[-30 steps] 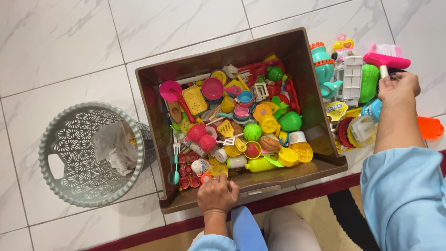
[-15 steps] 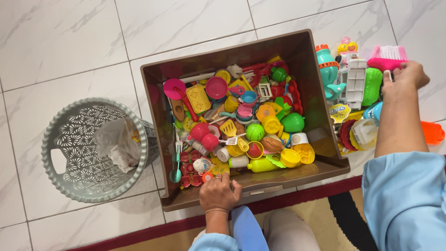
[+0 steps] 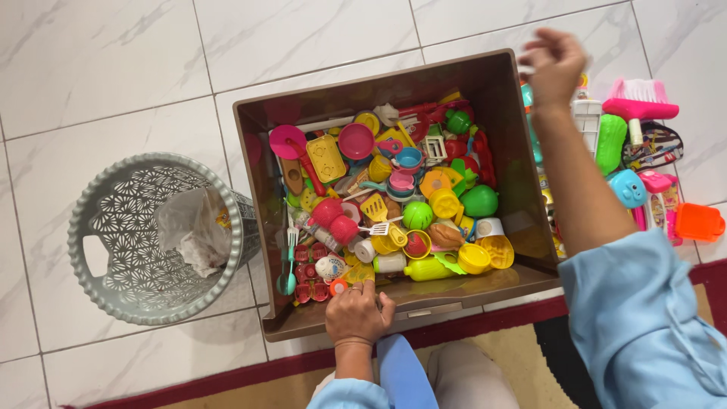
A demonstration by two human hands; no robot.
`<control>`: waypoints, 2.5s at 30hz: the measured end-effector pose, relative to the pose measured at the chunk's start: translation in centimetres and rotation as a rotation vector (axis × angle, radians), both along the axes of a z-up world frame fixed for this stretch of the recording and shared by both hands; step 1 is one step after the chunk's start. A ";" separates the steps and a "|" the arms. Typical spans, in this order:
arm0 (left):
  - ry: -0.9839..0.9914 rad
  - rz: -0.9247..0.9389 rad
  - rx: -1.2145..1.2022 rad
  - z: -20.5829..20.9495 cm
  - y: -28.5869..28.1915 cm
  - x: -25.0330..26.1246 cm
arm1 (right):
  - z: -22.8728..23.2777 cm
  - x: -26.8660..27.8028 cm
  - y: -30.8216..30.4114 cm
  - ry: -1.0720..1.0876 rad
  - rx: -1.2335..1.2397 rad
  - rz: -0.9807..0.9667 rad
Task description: The person sits on the floor and removes various plastic toys from a brown drawer, placing them one by one onto the tiled floor beside the drawer. The items include toy phones, kitchen sets, and small containers.
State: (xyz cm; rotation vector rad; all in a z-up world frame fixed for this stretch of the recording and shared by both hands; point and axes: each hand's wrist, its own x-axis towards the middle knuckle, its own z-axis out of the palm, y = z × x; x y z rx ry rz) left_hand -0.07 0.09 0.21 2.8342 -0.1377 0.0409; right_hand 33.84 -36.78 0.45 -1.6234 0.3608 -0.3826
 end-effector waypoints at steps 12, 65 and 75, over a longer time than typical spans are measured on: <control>0.004 0.005 -0.031 -0.4 0.0 -0.1 | -8.1 -1.5 14.7 0.150 -0.322 0.386; -0.018 0.007 -0.063 -0.4 0.0 -0.2 | -11.4 -8.2 14.1 0.517 -0.407 0.736; -0.009 0.005 -0.060 -0.4 -0.1 -0.2 | -12.5 -8.9 14.0 0.407 -0.318 0.622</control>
